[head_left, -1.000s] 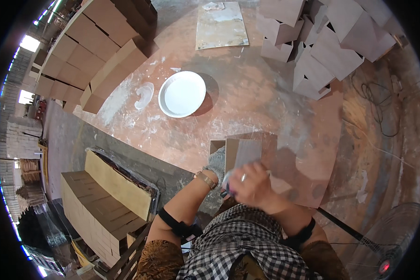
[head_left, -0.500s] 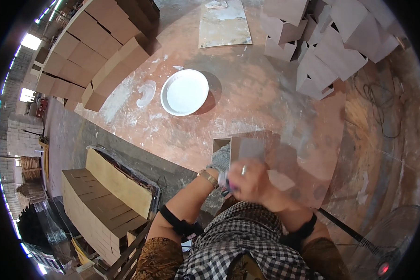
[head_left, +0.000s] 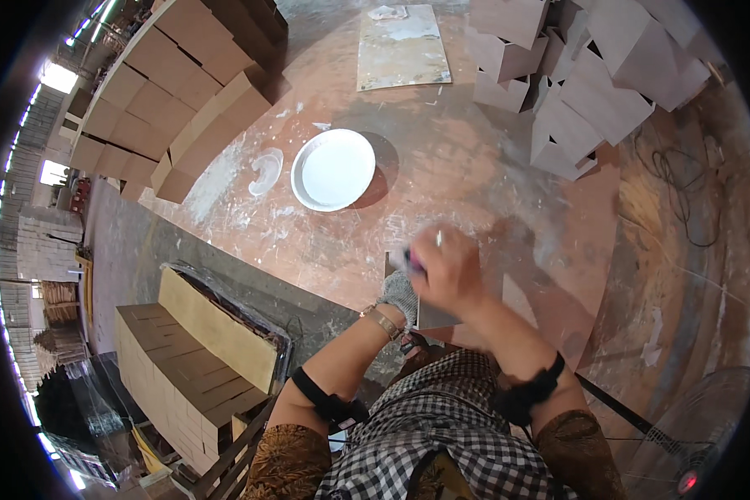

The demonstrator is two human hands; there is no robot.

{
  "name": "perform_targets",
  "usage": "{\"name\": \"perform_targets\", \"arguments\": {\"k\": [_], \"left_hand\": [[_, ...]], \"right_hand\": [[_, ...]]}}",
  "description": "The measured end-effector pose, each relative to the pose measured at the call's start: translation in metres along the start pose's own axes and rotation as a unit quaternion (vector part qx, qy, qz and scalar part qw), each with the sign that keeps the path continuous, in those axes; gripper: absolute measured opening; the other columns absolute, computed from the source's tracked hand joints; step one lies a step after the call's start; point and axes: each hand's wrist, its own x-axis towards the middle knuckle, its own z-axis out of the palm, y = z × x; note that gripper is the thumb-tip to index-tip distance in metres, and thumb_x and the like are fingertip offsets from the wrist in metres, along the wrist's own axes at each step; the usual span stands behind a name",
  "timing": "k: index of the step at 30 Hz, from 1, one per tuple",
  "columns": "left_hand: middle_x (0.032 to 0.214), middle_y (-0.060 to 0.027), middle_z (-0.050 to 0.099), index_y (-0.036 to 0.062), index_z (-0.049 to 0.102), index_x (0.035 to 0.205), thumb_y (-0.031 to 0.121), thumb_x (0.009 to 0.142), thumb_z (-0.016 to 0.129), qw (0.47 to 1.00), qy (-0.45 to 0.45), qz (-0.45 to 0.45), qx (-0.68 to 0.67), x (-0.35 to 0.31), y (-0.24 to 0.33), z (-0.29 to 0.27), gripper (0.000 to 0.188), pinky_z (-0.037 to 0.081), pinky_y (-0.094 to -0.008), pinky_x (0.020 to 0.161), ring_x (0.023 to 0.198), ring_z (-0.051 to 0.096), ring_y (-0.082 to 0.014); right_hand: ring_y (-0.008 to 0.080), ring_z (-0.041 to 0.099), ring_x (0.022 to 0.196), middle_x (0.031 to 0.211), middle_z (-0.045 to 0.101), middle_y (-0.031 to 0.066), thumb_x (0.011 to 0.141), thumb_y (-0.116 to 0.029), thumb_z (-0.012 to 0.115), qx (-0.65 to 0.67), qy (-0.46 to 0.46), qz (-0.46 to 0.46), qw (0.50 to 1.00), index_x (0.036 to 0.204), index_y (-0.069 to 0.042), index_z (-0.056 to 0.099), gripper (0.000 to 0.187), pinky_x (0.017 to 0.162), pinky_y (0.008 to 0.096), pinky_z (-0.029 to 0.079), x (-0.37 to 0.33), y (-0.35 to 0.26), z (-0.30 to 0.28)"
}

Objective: Polishing the edges and surfaces of small wooden or cardboard boxes using a cloth and liquid.

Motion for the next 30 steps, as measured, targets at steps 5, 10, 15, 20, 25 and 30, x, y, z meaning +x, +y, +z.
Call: {"name": "perform_targets", "arguments": {"k": [5,10,15,20,25,30], "left_hand": [[0.108,-0.0155,0.056,0.0071,0.054,0.11,0.029,0.085,0.051,0.92,-0.085,0.155,0.351,-0.002,0.009,-0.006,0.034,0.042,-0.0348,0.084,0.102,0.053,-0.0273],[0.106,-0.0154,0.057,0.0072,0.055,0.109,0.029,0.085,0.051,0.934,-0.102,0.141,0.312,-0.01,0.024,-0.002,0.033,0.042,-0.035,0.083,0.1,0.054,-0.0278],[0.104,-0.0154,0.058,0.0074,0.057,0.107,0.029,0.085,0.051,0.956,-0.011,0.058,0.287,-0.003,0.031,0.011,0.032,0.043,-0.0353,0.082,0.098,0.055,-0.0284],[0.104,-0.0153,0.06,0.0065,0.057,0.106,0.032,0.083,0.053,0.881,-0.064,0.115,0.454,-0.009,0.037,0.001,0.035,0.044,-0.037,0.081,0.094,0.056,-0.0297],[0.106,-0.0153,0.059,0.006,0.057,0.108,0.037,0.082,0.053,0.786,-0.097,0.123,0.598,-0.009,0.05,0.004,0.04,0.044,-0.0378,0.082,0.096,0.056,-0.0301],[0.107,-0.0154,0.059,0.0057,0.057,0.11,0.036,0.081,0.054,0.797,-0.095,0.126,0.583,-0.008,0.038,-0.012,0.042,0.045,-0.0375,0.082,0.097,0.056,-0.03]], "right_hand": [[0.0274,0.056,0.07,0.078,0.058,0.0097,0.06,-0.016,0.066,-0.013,-0.007,-0.039,0.999,0.077,-0.009,0.057,0.02,0.06,0.0391,0.045,-0.015,-0.008,0.005],[0.0247,0.056,0.073,0.077,0.058,0.0087,0.056,-0.011,0.063,0.11,-0.033,-0.093,0.989,0.074,-0.009,0.059,0.019,0.061,0.0358,0.045,-0.06,-0.036,-0.01],[0.0283,0.056,0.075,0.081,0.058,0.012,0.054,-0.011,0.064,-0.014,-0.003,-0.003,1.0,0.08,-0.008,0.055,0.027,0.062,0.0394,0.045,0.009,0.013,0.007],[0.0258,0.054,0.069,0.076,0.057,0.0081,0.053,-0.014,0.064,0.003,0.009,-0.097,0.995,0.076,-0.007,0.056,0.025,0.06,0.038,0.043,-0.037,-0.021,0.006],[0.0216,0.056,0.071,0.078,0.057,0.0047,0.06,-0.011,0.067,0.132,-0.1,-0.103,0.981,0.074,-0.008,0.057,0.017,0.061,0.0308,0.044,-0.087,-0.036,-0.028],[0.0216,0.056,0.069,0.075,0.056,0.0085,0.071,-0.009,0.063,0.284,0.074,0.11,0.95,0.077,-0.001,0.055,0.013,0.063,0.0315,0.046,-0.095,-0.013,-0.055]]}}
